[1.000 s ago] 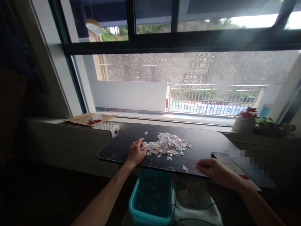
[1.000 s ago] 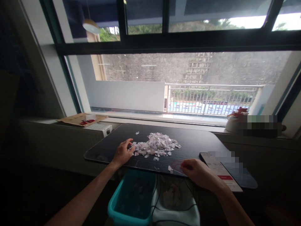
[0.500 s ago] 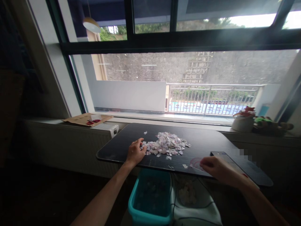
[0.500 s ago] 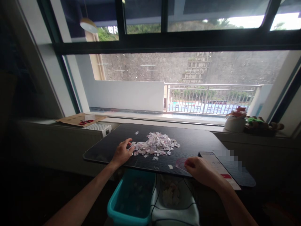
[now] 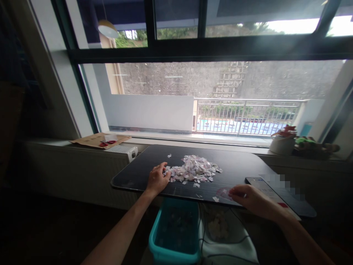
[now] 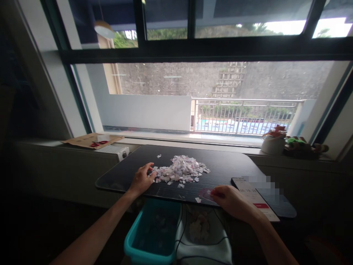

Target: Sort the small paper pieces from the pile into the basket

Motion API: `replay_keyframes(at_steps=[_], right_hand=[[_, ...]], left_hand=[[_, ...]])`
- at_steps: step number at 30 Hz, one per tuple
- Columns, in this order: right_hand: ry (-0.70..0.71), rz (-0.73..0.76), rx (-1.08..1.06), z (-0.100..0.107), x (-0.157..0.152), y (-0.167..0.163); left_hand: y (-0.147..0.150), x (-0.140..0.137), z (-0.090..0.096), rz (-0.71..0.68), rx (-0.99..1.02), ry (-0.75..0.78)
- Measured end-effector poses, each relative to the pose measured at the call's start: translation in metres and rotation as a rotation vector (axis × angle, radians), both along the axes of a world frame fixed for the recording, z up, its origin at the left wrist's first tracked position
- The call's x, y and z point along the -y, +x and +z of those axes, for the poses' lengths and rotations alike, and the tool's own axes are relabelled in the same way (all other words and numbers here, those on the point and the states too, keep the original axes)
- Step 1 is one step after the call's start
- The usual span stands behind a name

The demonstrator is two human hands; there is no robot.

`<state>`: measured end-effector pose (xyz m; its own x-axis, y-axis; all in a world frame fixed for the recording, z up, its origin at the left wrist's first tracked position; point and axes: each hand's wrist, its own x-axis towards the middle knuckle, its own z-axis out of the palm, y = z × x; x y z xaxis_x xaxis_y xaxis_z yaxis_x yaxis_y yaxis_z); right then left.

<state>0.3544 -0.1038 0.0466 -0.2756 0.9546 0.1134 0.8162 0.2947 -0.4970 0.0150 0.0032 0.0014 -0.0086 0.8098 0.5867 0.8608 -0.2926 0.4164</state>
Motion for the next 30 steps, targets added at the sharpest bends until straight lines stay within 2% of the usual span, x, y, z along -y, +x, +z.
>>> replay_keyframes(at_steps=[8,14,20,30], right_hand=[[-0.085,0.06,-0.05,0.003,0.007,-0.003],[-0.006,0.036,-0.022,0.006,0.001,-0.007],[-0.092,0.056,-0.031,0.001,0.002,0.004],[-0.064,0.071,-0.013,0.006,0.005,0.001]], left_hand=[[0.0,0.0,0.0,-0.006,0.002,-0.005],[0.0,0.0,0.0,0.001,0.007,0.006],[0.0,0.0,0.0,-0.003,0.003,0.007],[0.0,0.0,0.0,-0.001,0.007,-0.007]])
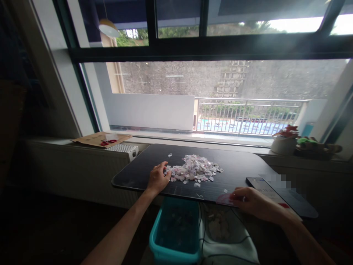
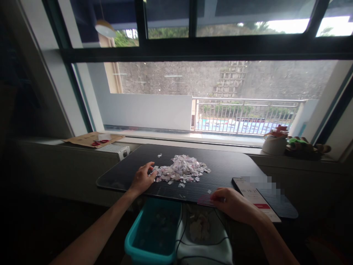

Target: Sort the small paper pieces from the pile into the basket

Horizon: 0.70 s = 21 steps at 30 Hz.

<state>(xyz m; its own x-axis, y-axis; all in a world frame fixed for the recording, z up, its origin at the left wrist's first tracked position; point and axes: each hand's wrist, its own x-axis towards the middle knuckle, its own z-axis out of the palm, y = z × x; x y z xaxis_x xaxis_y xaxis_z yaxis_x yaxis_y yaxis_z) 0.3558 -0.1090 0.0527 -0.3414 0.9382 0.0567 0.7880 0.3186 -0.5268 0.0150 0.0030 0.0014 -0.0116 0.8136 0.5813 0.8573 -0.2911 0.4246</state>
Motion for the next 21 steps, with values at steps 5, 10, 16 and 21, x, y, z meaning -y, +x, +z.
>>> replay_keyframes(at_steps=[5,10,16,21], right_hand=[[0.094,-0.021,-0.032,-0.004,-0.008,-0.01],[0.202,-0.026,0.037,-0.014,-0.032,-0.043],[0.199,-0.021,0.104,-0.014,-0.041,-0.06],[0.154,0.022,0.095,-0.008,-0.033,-0.056]], left_hand=[[0.0,0.0,-0.001,0.002,-0.01,0.003],[-0.001,-0.002,-0.003,0.005,-0.017,0.021],[-0.001,-0.003,-0.004,0.003,-0.005,0.03],[-0.002,-0.003,-0.005,-0.002,-0.008,0.031]])
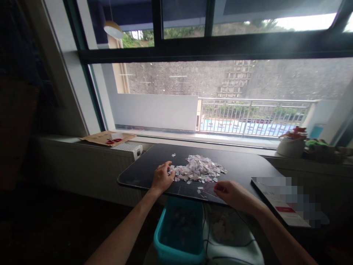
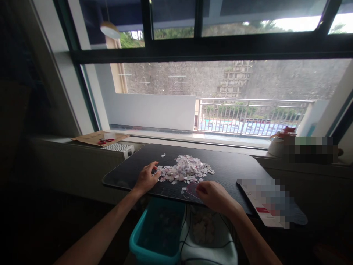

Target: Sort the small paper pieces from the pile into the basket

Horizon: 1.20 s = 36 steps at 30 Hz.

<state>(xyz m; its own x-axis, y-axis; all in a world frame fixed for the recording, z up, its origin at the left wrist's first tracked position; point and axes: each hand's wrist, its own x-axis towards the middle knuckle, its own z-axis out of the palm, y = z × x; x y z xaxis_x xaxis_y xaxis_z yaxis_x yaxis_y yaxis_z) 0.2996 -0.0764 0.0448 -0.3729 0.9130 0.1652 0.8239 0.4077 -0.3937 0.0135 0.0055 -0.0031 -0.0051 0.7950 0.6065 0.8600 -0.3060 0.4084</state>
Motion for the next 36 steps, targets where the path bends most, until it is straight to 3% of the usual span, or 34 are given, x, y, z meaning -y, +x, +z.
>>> replay_keyframes(at_steps=[20,36], right_hand=[[0.11,-0.2,0.088,-0.001,-0.01,-0.002],[0.015,-0.195,0.096,0.007,0.0,0.009]], left_hand=[[0.0,-0.001,-0.001,-0.001,-0.002,0.009],[0.001,0.0,0.001,-0.004,0.001,-0.015]])
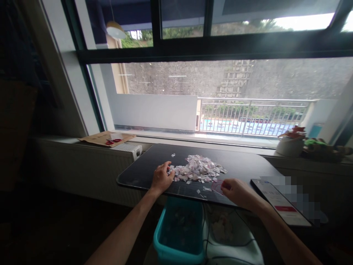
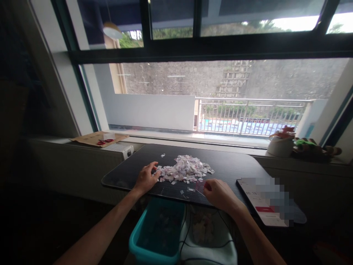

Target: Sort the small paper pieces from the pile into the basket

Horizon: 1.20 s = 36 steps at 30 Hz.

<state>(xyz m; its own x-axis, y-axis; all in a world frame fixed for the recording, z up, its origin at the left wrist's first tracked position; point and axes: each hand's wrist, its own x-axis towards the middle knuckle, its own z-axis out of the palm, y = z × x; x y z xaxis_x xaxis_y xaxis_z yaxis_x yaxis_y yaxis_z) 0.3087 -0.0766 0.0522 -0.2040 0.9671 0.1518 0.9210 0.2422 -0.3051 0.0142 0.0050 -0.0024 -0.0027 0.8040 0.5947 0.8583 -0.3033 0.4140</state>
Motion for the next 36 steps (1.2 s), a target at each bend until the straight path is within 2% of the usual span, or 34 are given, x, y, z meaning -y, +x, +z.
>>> replay_keyframes(at_steps=[3,14,23,26,29,31,33,36], right_hand=[[0.015,-0.022,-0.017,0.0,0.0,0.001],[-0.052,0.048,-0.016,0.003,0.013,0.007],[0.005,-0.05,0.001,0.004,0.003,0.0],[0.024,-0.142,-0.082,0.008,0.008,0.029],[0.095,-0.311,-0.163,0.006,0.017,0.084],[0.047,-0.453,-0.208,-0.001,0.023,0.122],[-0.016,-0.525,-0.257,-0.013,0.027,0.151],[-0.129,-0.504,-0.347,-0.028,0.031,0.17]], left_hand=[[0.0,0.001,0.001,0.0,0.0,-0.004],[0.001,0.001,0.001,0.013,-0.008,0.012],[0.002,0.004,0.006,0.007,0.007,-0.019],[0.002,0.004,0.005,0.007,0.013,-0.024],[0.001,0.003,0.004,0.004,0.014,-0.022],[0.001,0.002,0.003,0.001,0.01,-0.021],[0.001,0.002,0.003,0.002,0.005,-0.017],[0.001,0.002,0.004,0.006,-0.005,-0.013]])
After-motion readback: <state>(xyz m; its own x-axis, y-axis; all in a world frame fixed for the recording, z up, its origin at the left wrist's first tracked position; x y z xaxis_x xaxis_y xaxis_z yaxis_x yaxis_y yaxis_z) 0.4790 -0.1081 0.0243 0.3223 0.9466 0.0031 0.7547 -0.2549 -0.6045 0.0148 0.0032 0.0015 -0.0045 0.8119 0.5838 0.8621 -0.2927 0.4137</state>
